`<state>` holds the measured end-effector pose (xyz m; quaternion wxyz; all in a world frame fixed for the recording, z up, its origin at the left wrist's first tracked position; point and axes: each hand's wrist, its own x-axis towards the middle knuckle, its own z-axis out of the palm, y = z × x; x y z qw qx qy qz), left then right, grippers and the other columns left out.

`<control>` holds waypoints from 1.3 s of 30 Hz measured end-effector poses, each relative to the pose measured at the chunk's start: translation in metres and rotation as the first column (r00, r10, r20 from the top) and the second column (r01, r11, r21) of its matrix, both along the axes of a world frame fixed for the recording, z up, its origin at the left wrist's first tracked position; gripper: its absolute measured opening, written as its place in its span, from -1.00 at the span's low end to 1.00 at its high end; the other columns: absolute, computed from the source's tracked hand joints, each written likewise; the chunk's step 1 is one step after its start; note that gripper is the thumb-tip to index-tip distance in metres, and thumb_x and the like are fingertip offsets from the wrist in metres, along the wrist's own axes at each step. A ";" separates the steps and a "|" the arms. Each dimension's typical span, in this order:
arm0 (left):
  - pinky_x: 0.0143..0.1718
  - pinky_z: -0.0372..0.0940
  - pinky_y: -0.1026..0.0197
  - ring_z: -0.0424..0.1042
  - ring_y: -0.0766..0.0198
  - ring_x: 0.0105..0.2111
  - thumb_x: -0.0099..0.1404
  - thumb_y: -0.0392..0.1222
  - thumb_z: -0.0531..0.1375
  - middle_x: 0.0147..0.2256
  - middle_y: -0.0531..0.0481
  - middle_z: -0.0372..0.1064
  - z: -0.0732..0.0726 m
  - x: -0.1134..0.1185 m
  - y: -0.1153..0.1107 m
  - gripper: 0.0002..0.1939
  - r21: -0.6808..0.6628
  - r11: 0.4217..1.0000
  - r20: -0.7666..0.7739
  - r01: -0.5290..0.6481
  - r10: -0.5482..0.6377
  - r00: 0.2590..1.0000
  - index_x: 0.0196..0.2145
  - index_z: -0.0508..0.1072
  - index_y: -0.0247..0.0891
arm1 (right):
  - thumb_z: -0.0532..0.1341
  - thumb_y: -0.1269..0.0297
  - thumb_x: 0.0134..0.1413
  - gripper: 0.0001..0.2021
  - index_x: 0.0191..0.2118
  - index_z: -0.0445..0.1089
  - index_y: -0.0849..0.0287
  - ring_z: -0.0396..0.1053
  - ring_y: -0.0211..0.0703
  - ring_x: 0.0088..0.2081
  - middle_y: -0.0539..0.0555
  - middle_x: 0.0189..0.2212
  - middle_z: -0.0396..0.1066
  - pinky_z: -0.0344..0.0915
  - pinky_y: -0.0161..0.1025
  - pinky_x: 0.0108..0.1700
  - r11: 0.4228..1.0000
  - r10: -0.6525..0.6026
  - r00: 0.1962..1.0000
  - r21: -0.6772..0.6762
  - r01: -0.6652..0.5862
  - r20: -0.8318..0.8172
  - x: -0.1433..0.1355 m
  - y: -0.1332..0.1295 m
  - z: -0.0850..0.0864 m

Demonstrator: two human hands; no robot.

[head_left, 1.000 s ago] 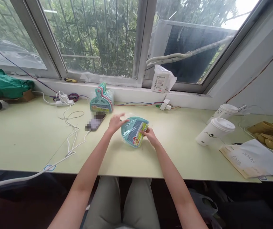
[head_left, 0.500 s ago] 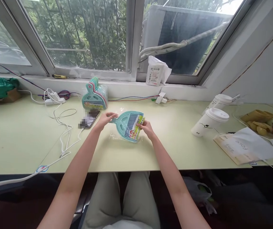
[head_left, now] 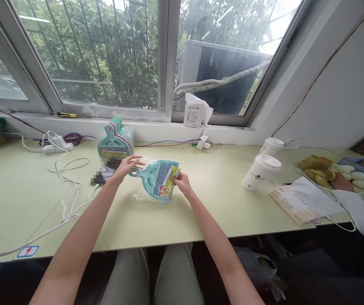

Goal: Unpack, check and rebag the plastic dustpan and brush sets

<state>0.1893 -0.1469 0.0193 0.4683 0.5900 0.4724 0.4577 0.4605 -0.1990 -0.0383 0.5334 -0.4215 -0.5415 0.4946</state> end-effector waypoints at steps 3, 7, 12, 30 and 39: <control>-0.37 0.38 0.13 0.51 0.15 -0.46 -0.10 0.14 0.37 -0.31 -0.24 0.53 0.007 0.001 -0.003 -0.40 -0.014 0.997 0.009 0.070 -0.070 0.997 -0.18 0.51 -0.33 | 0.39 0.02 -0.32 -0.59 -0.33 0.43 0.17 0.48 -0.08 -0.33 0.07 -0.35 0.52 0.38 -0.25 -0.43 0.999 0.044 0.999 -0.007 -0.044 -0.002 0.000 -0.002 0.001; -0.38 0.38 0.15 0.50 0.10 -0.39 -0.14 0.11 0.39 -0.40 -0.23 0.52 0.007 0.003 -0.001 -0.48 0.088 0.989 0.040 -0.120 0.117 0.992 -0.32 0.53 -0.37 | 0.39 0.00 -0.32 -0.60 -0.35 0.42 0.17 0.47 -0.07 -0.34 0.06 -0.39 0.51 0.38 -0.24 -0.43 1.000 -0.015 1.000 0.000 0.015 -0.015 -0.002 -0.001 0.003; -0.34 0.40 0.17 0.50 0.14 -0.25 0.01 0.25 0.25 -0.21 -0.23 0.51 -0.002 0.007 -0.016 -0.40 -0.003 0.991 0.230 -0.131 0.128 0.965 -0.15 0.46 -0.27 | 0.36 0.00 -0.27 -0.64 -0.39 0.39 0.16 0.46 -0.06 -0.36 0.08 -0.40 0.50 0.37 -0.24 -0.45 0.987 -0.158 0.987 0.015 0.158 -0.037 -0.005 -0.007 0.003; -0.43 0.24 0.29 0.44 0.27 -0.39 0.20 -0.14 0.16 -0.30 -0.07 0.46 -0.008 -0.145 -0.004 -0.74 -0.019 0.745 -0.032 -0.666 0.666 0.745 -0.17 0.38 -0.32 | 0.39 -0.01 -0.32 -0.55 -0.32 0.36 0.18 0.48 -0.02 -0.28 0.12 -0.32 0.51 0.42 -0.20 -0.35 0.908 -0.419 0.873 -0.134 0.397 -0.248 0.037 0.002 0.006; 0.14 0.09 -0.08 0.02 -0.03 0.22 0.26 -0.05 0.09 0.17 -0.24 0.11 -0.015 -0.019 -0.037 -0.63 0.413 0.706 -0.069 -0.576 0.654 0.753 -0.01 0.26 -0.21 | 0.40 0.01 -0.31 -0.54 -0.27 0.37 0.17 0.50 0.01 -0.21 0.14 -0.24 0.52 0.47 -0.12 -0.22 0.940 -0.336 0.883 -0.178 0.291 -0.328 0.018 0.008 -0.015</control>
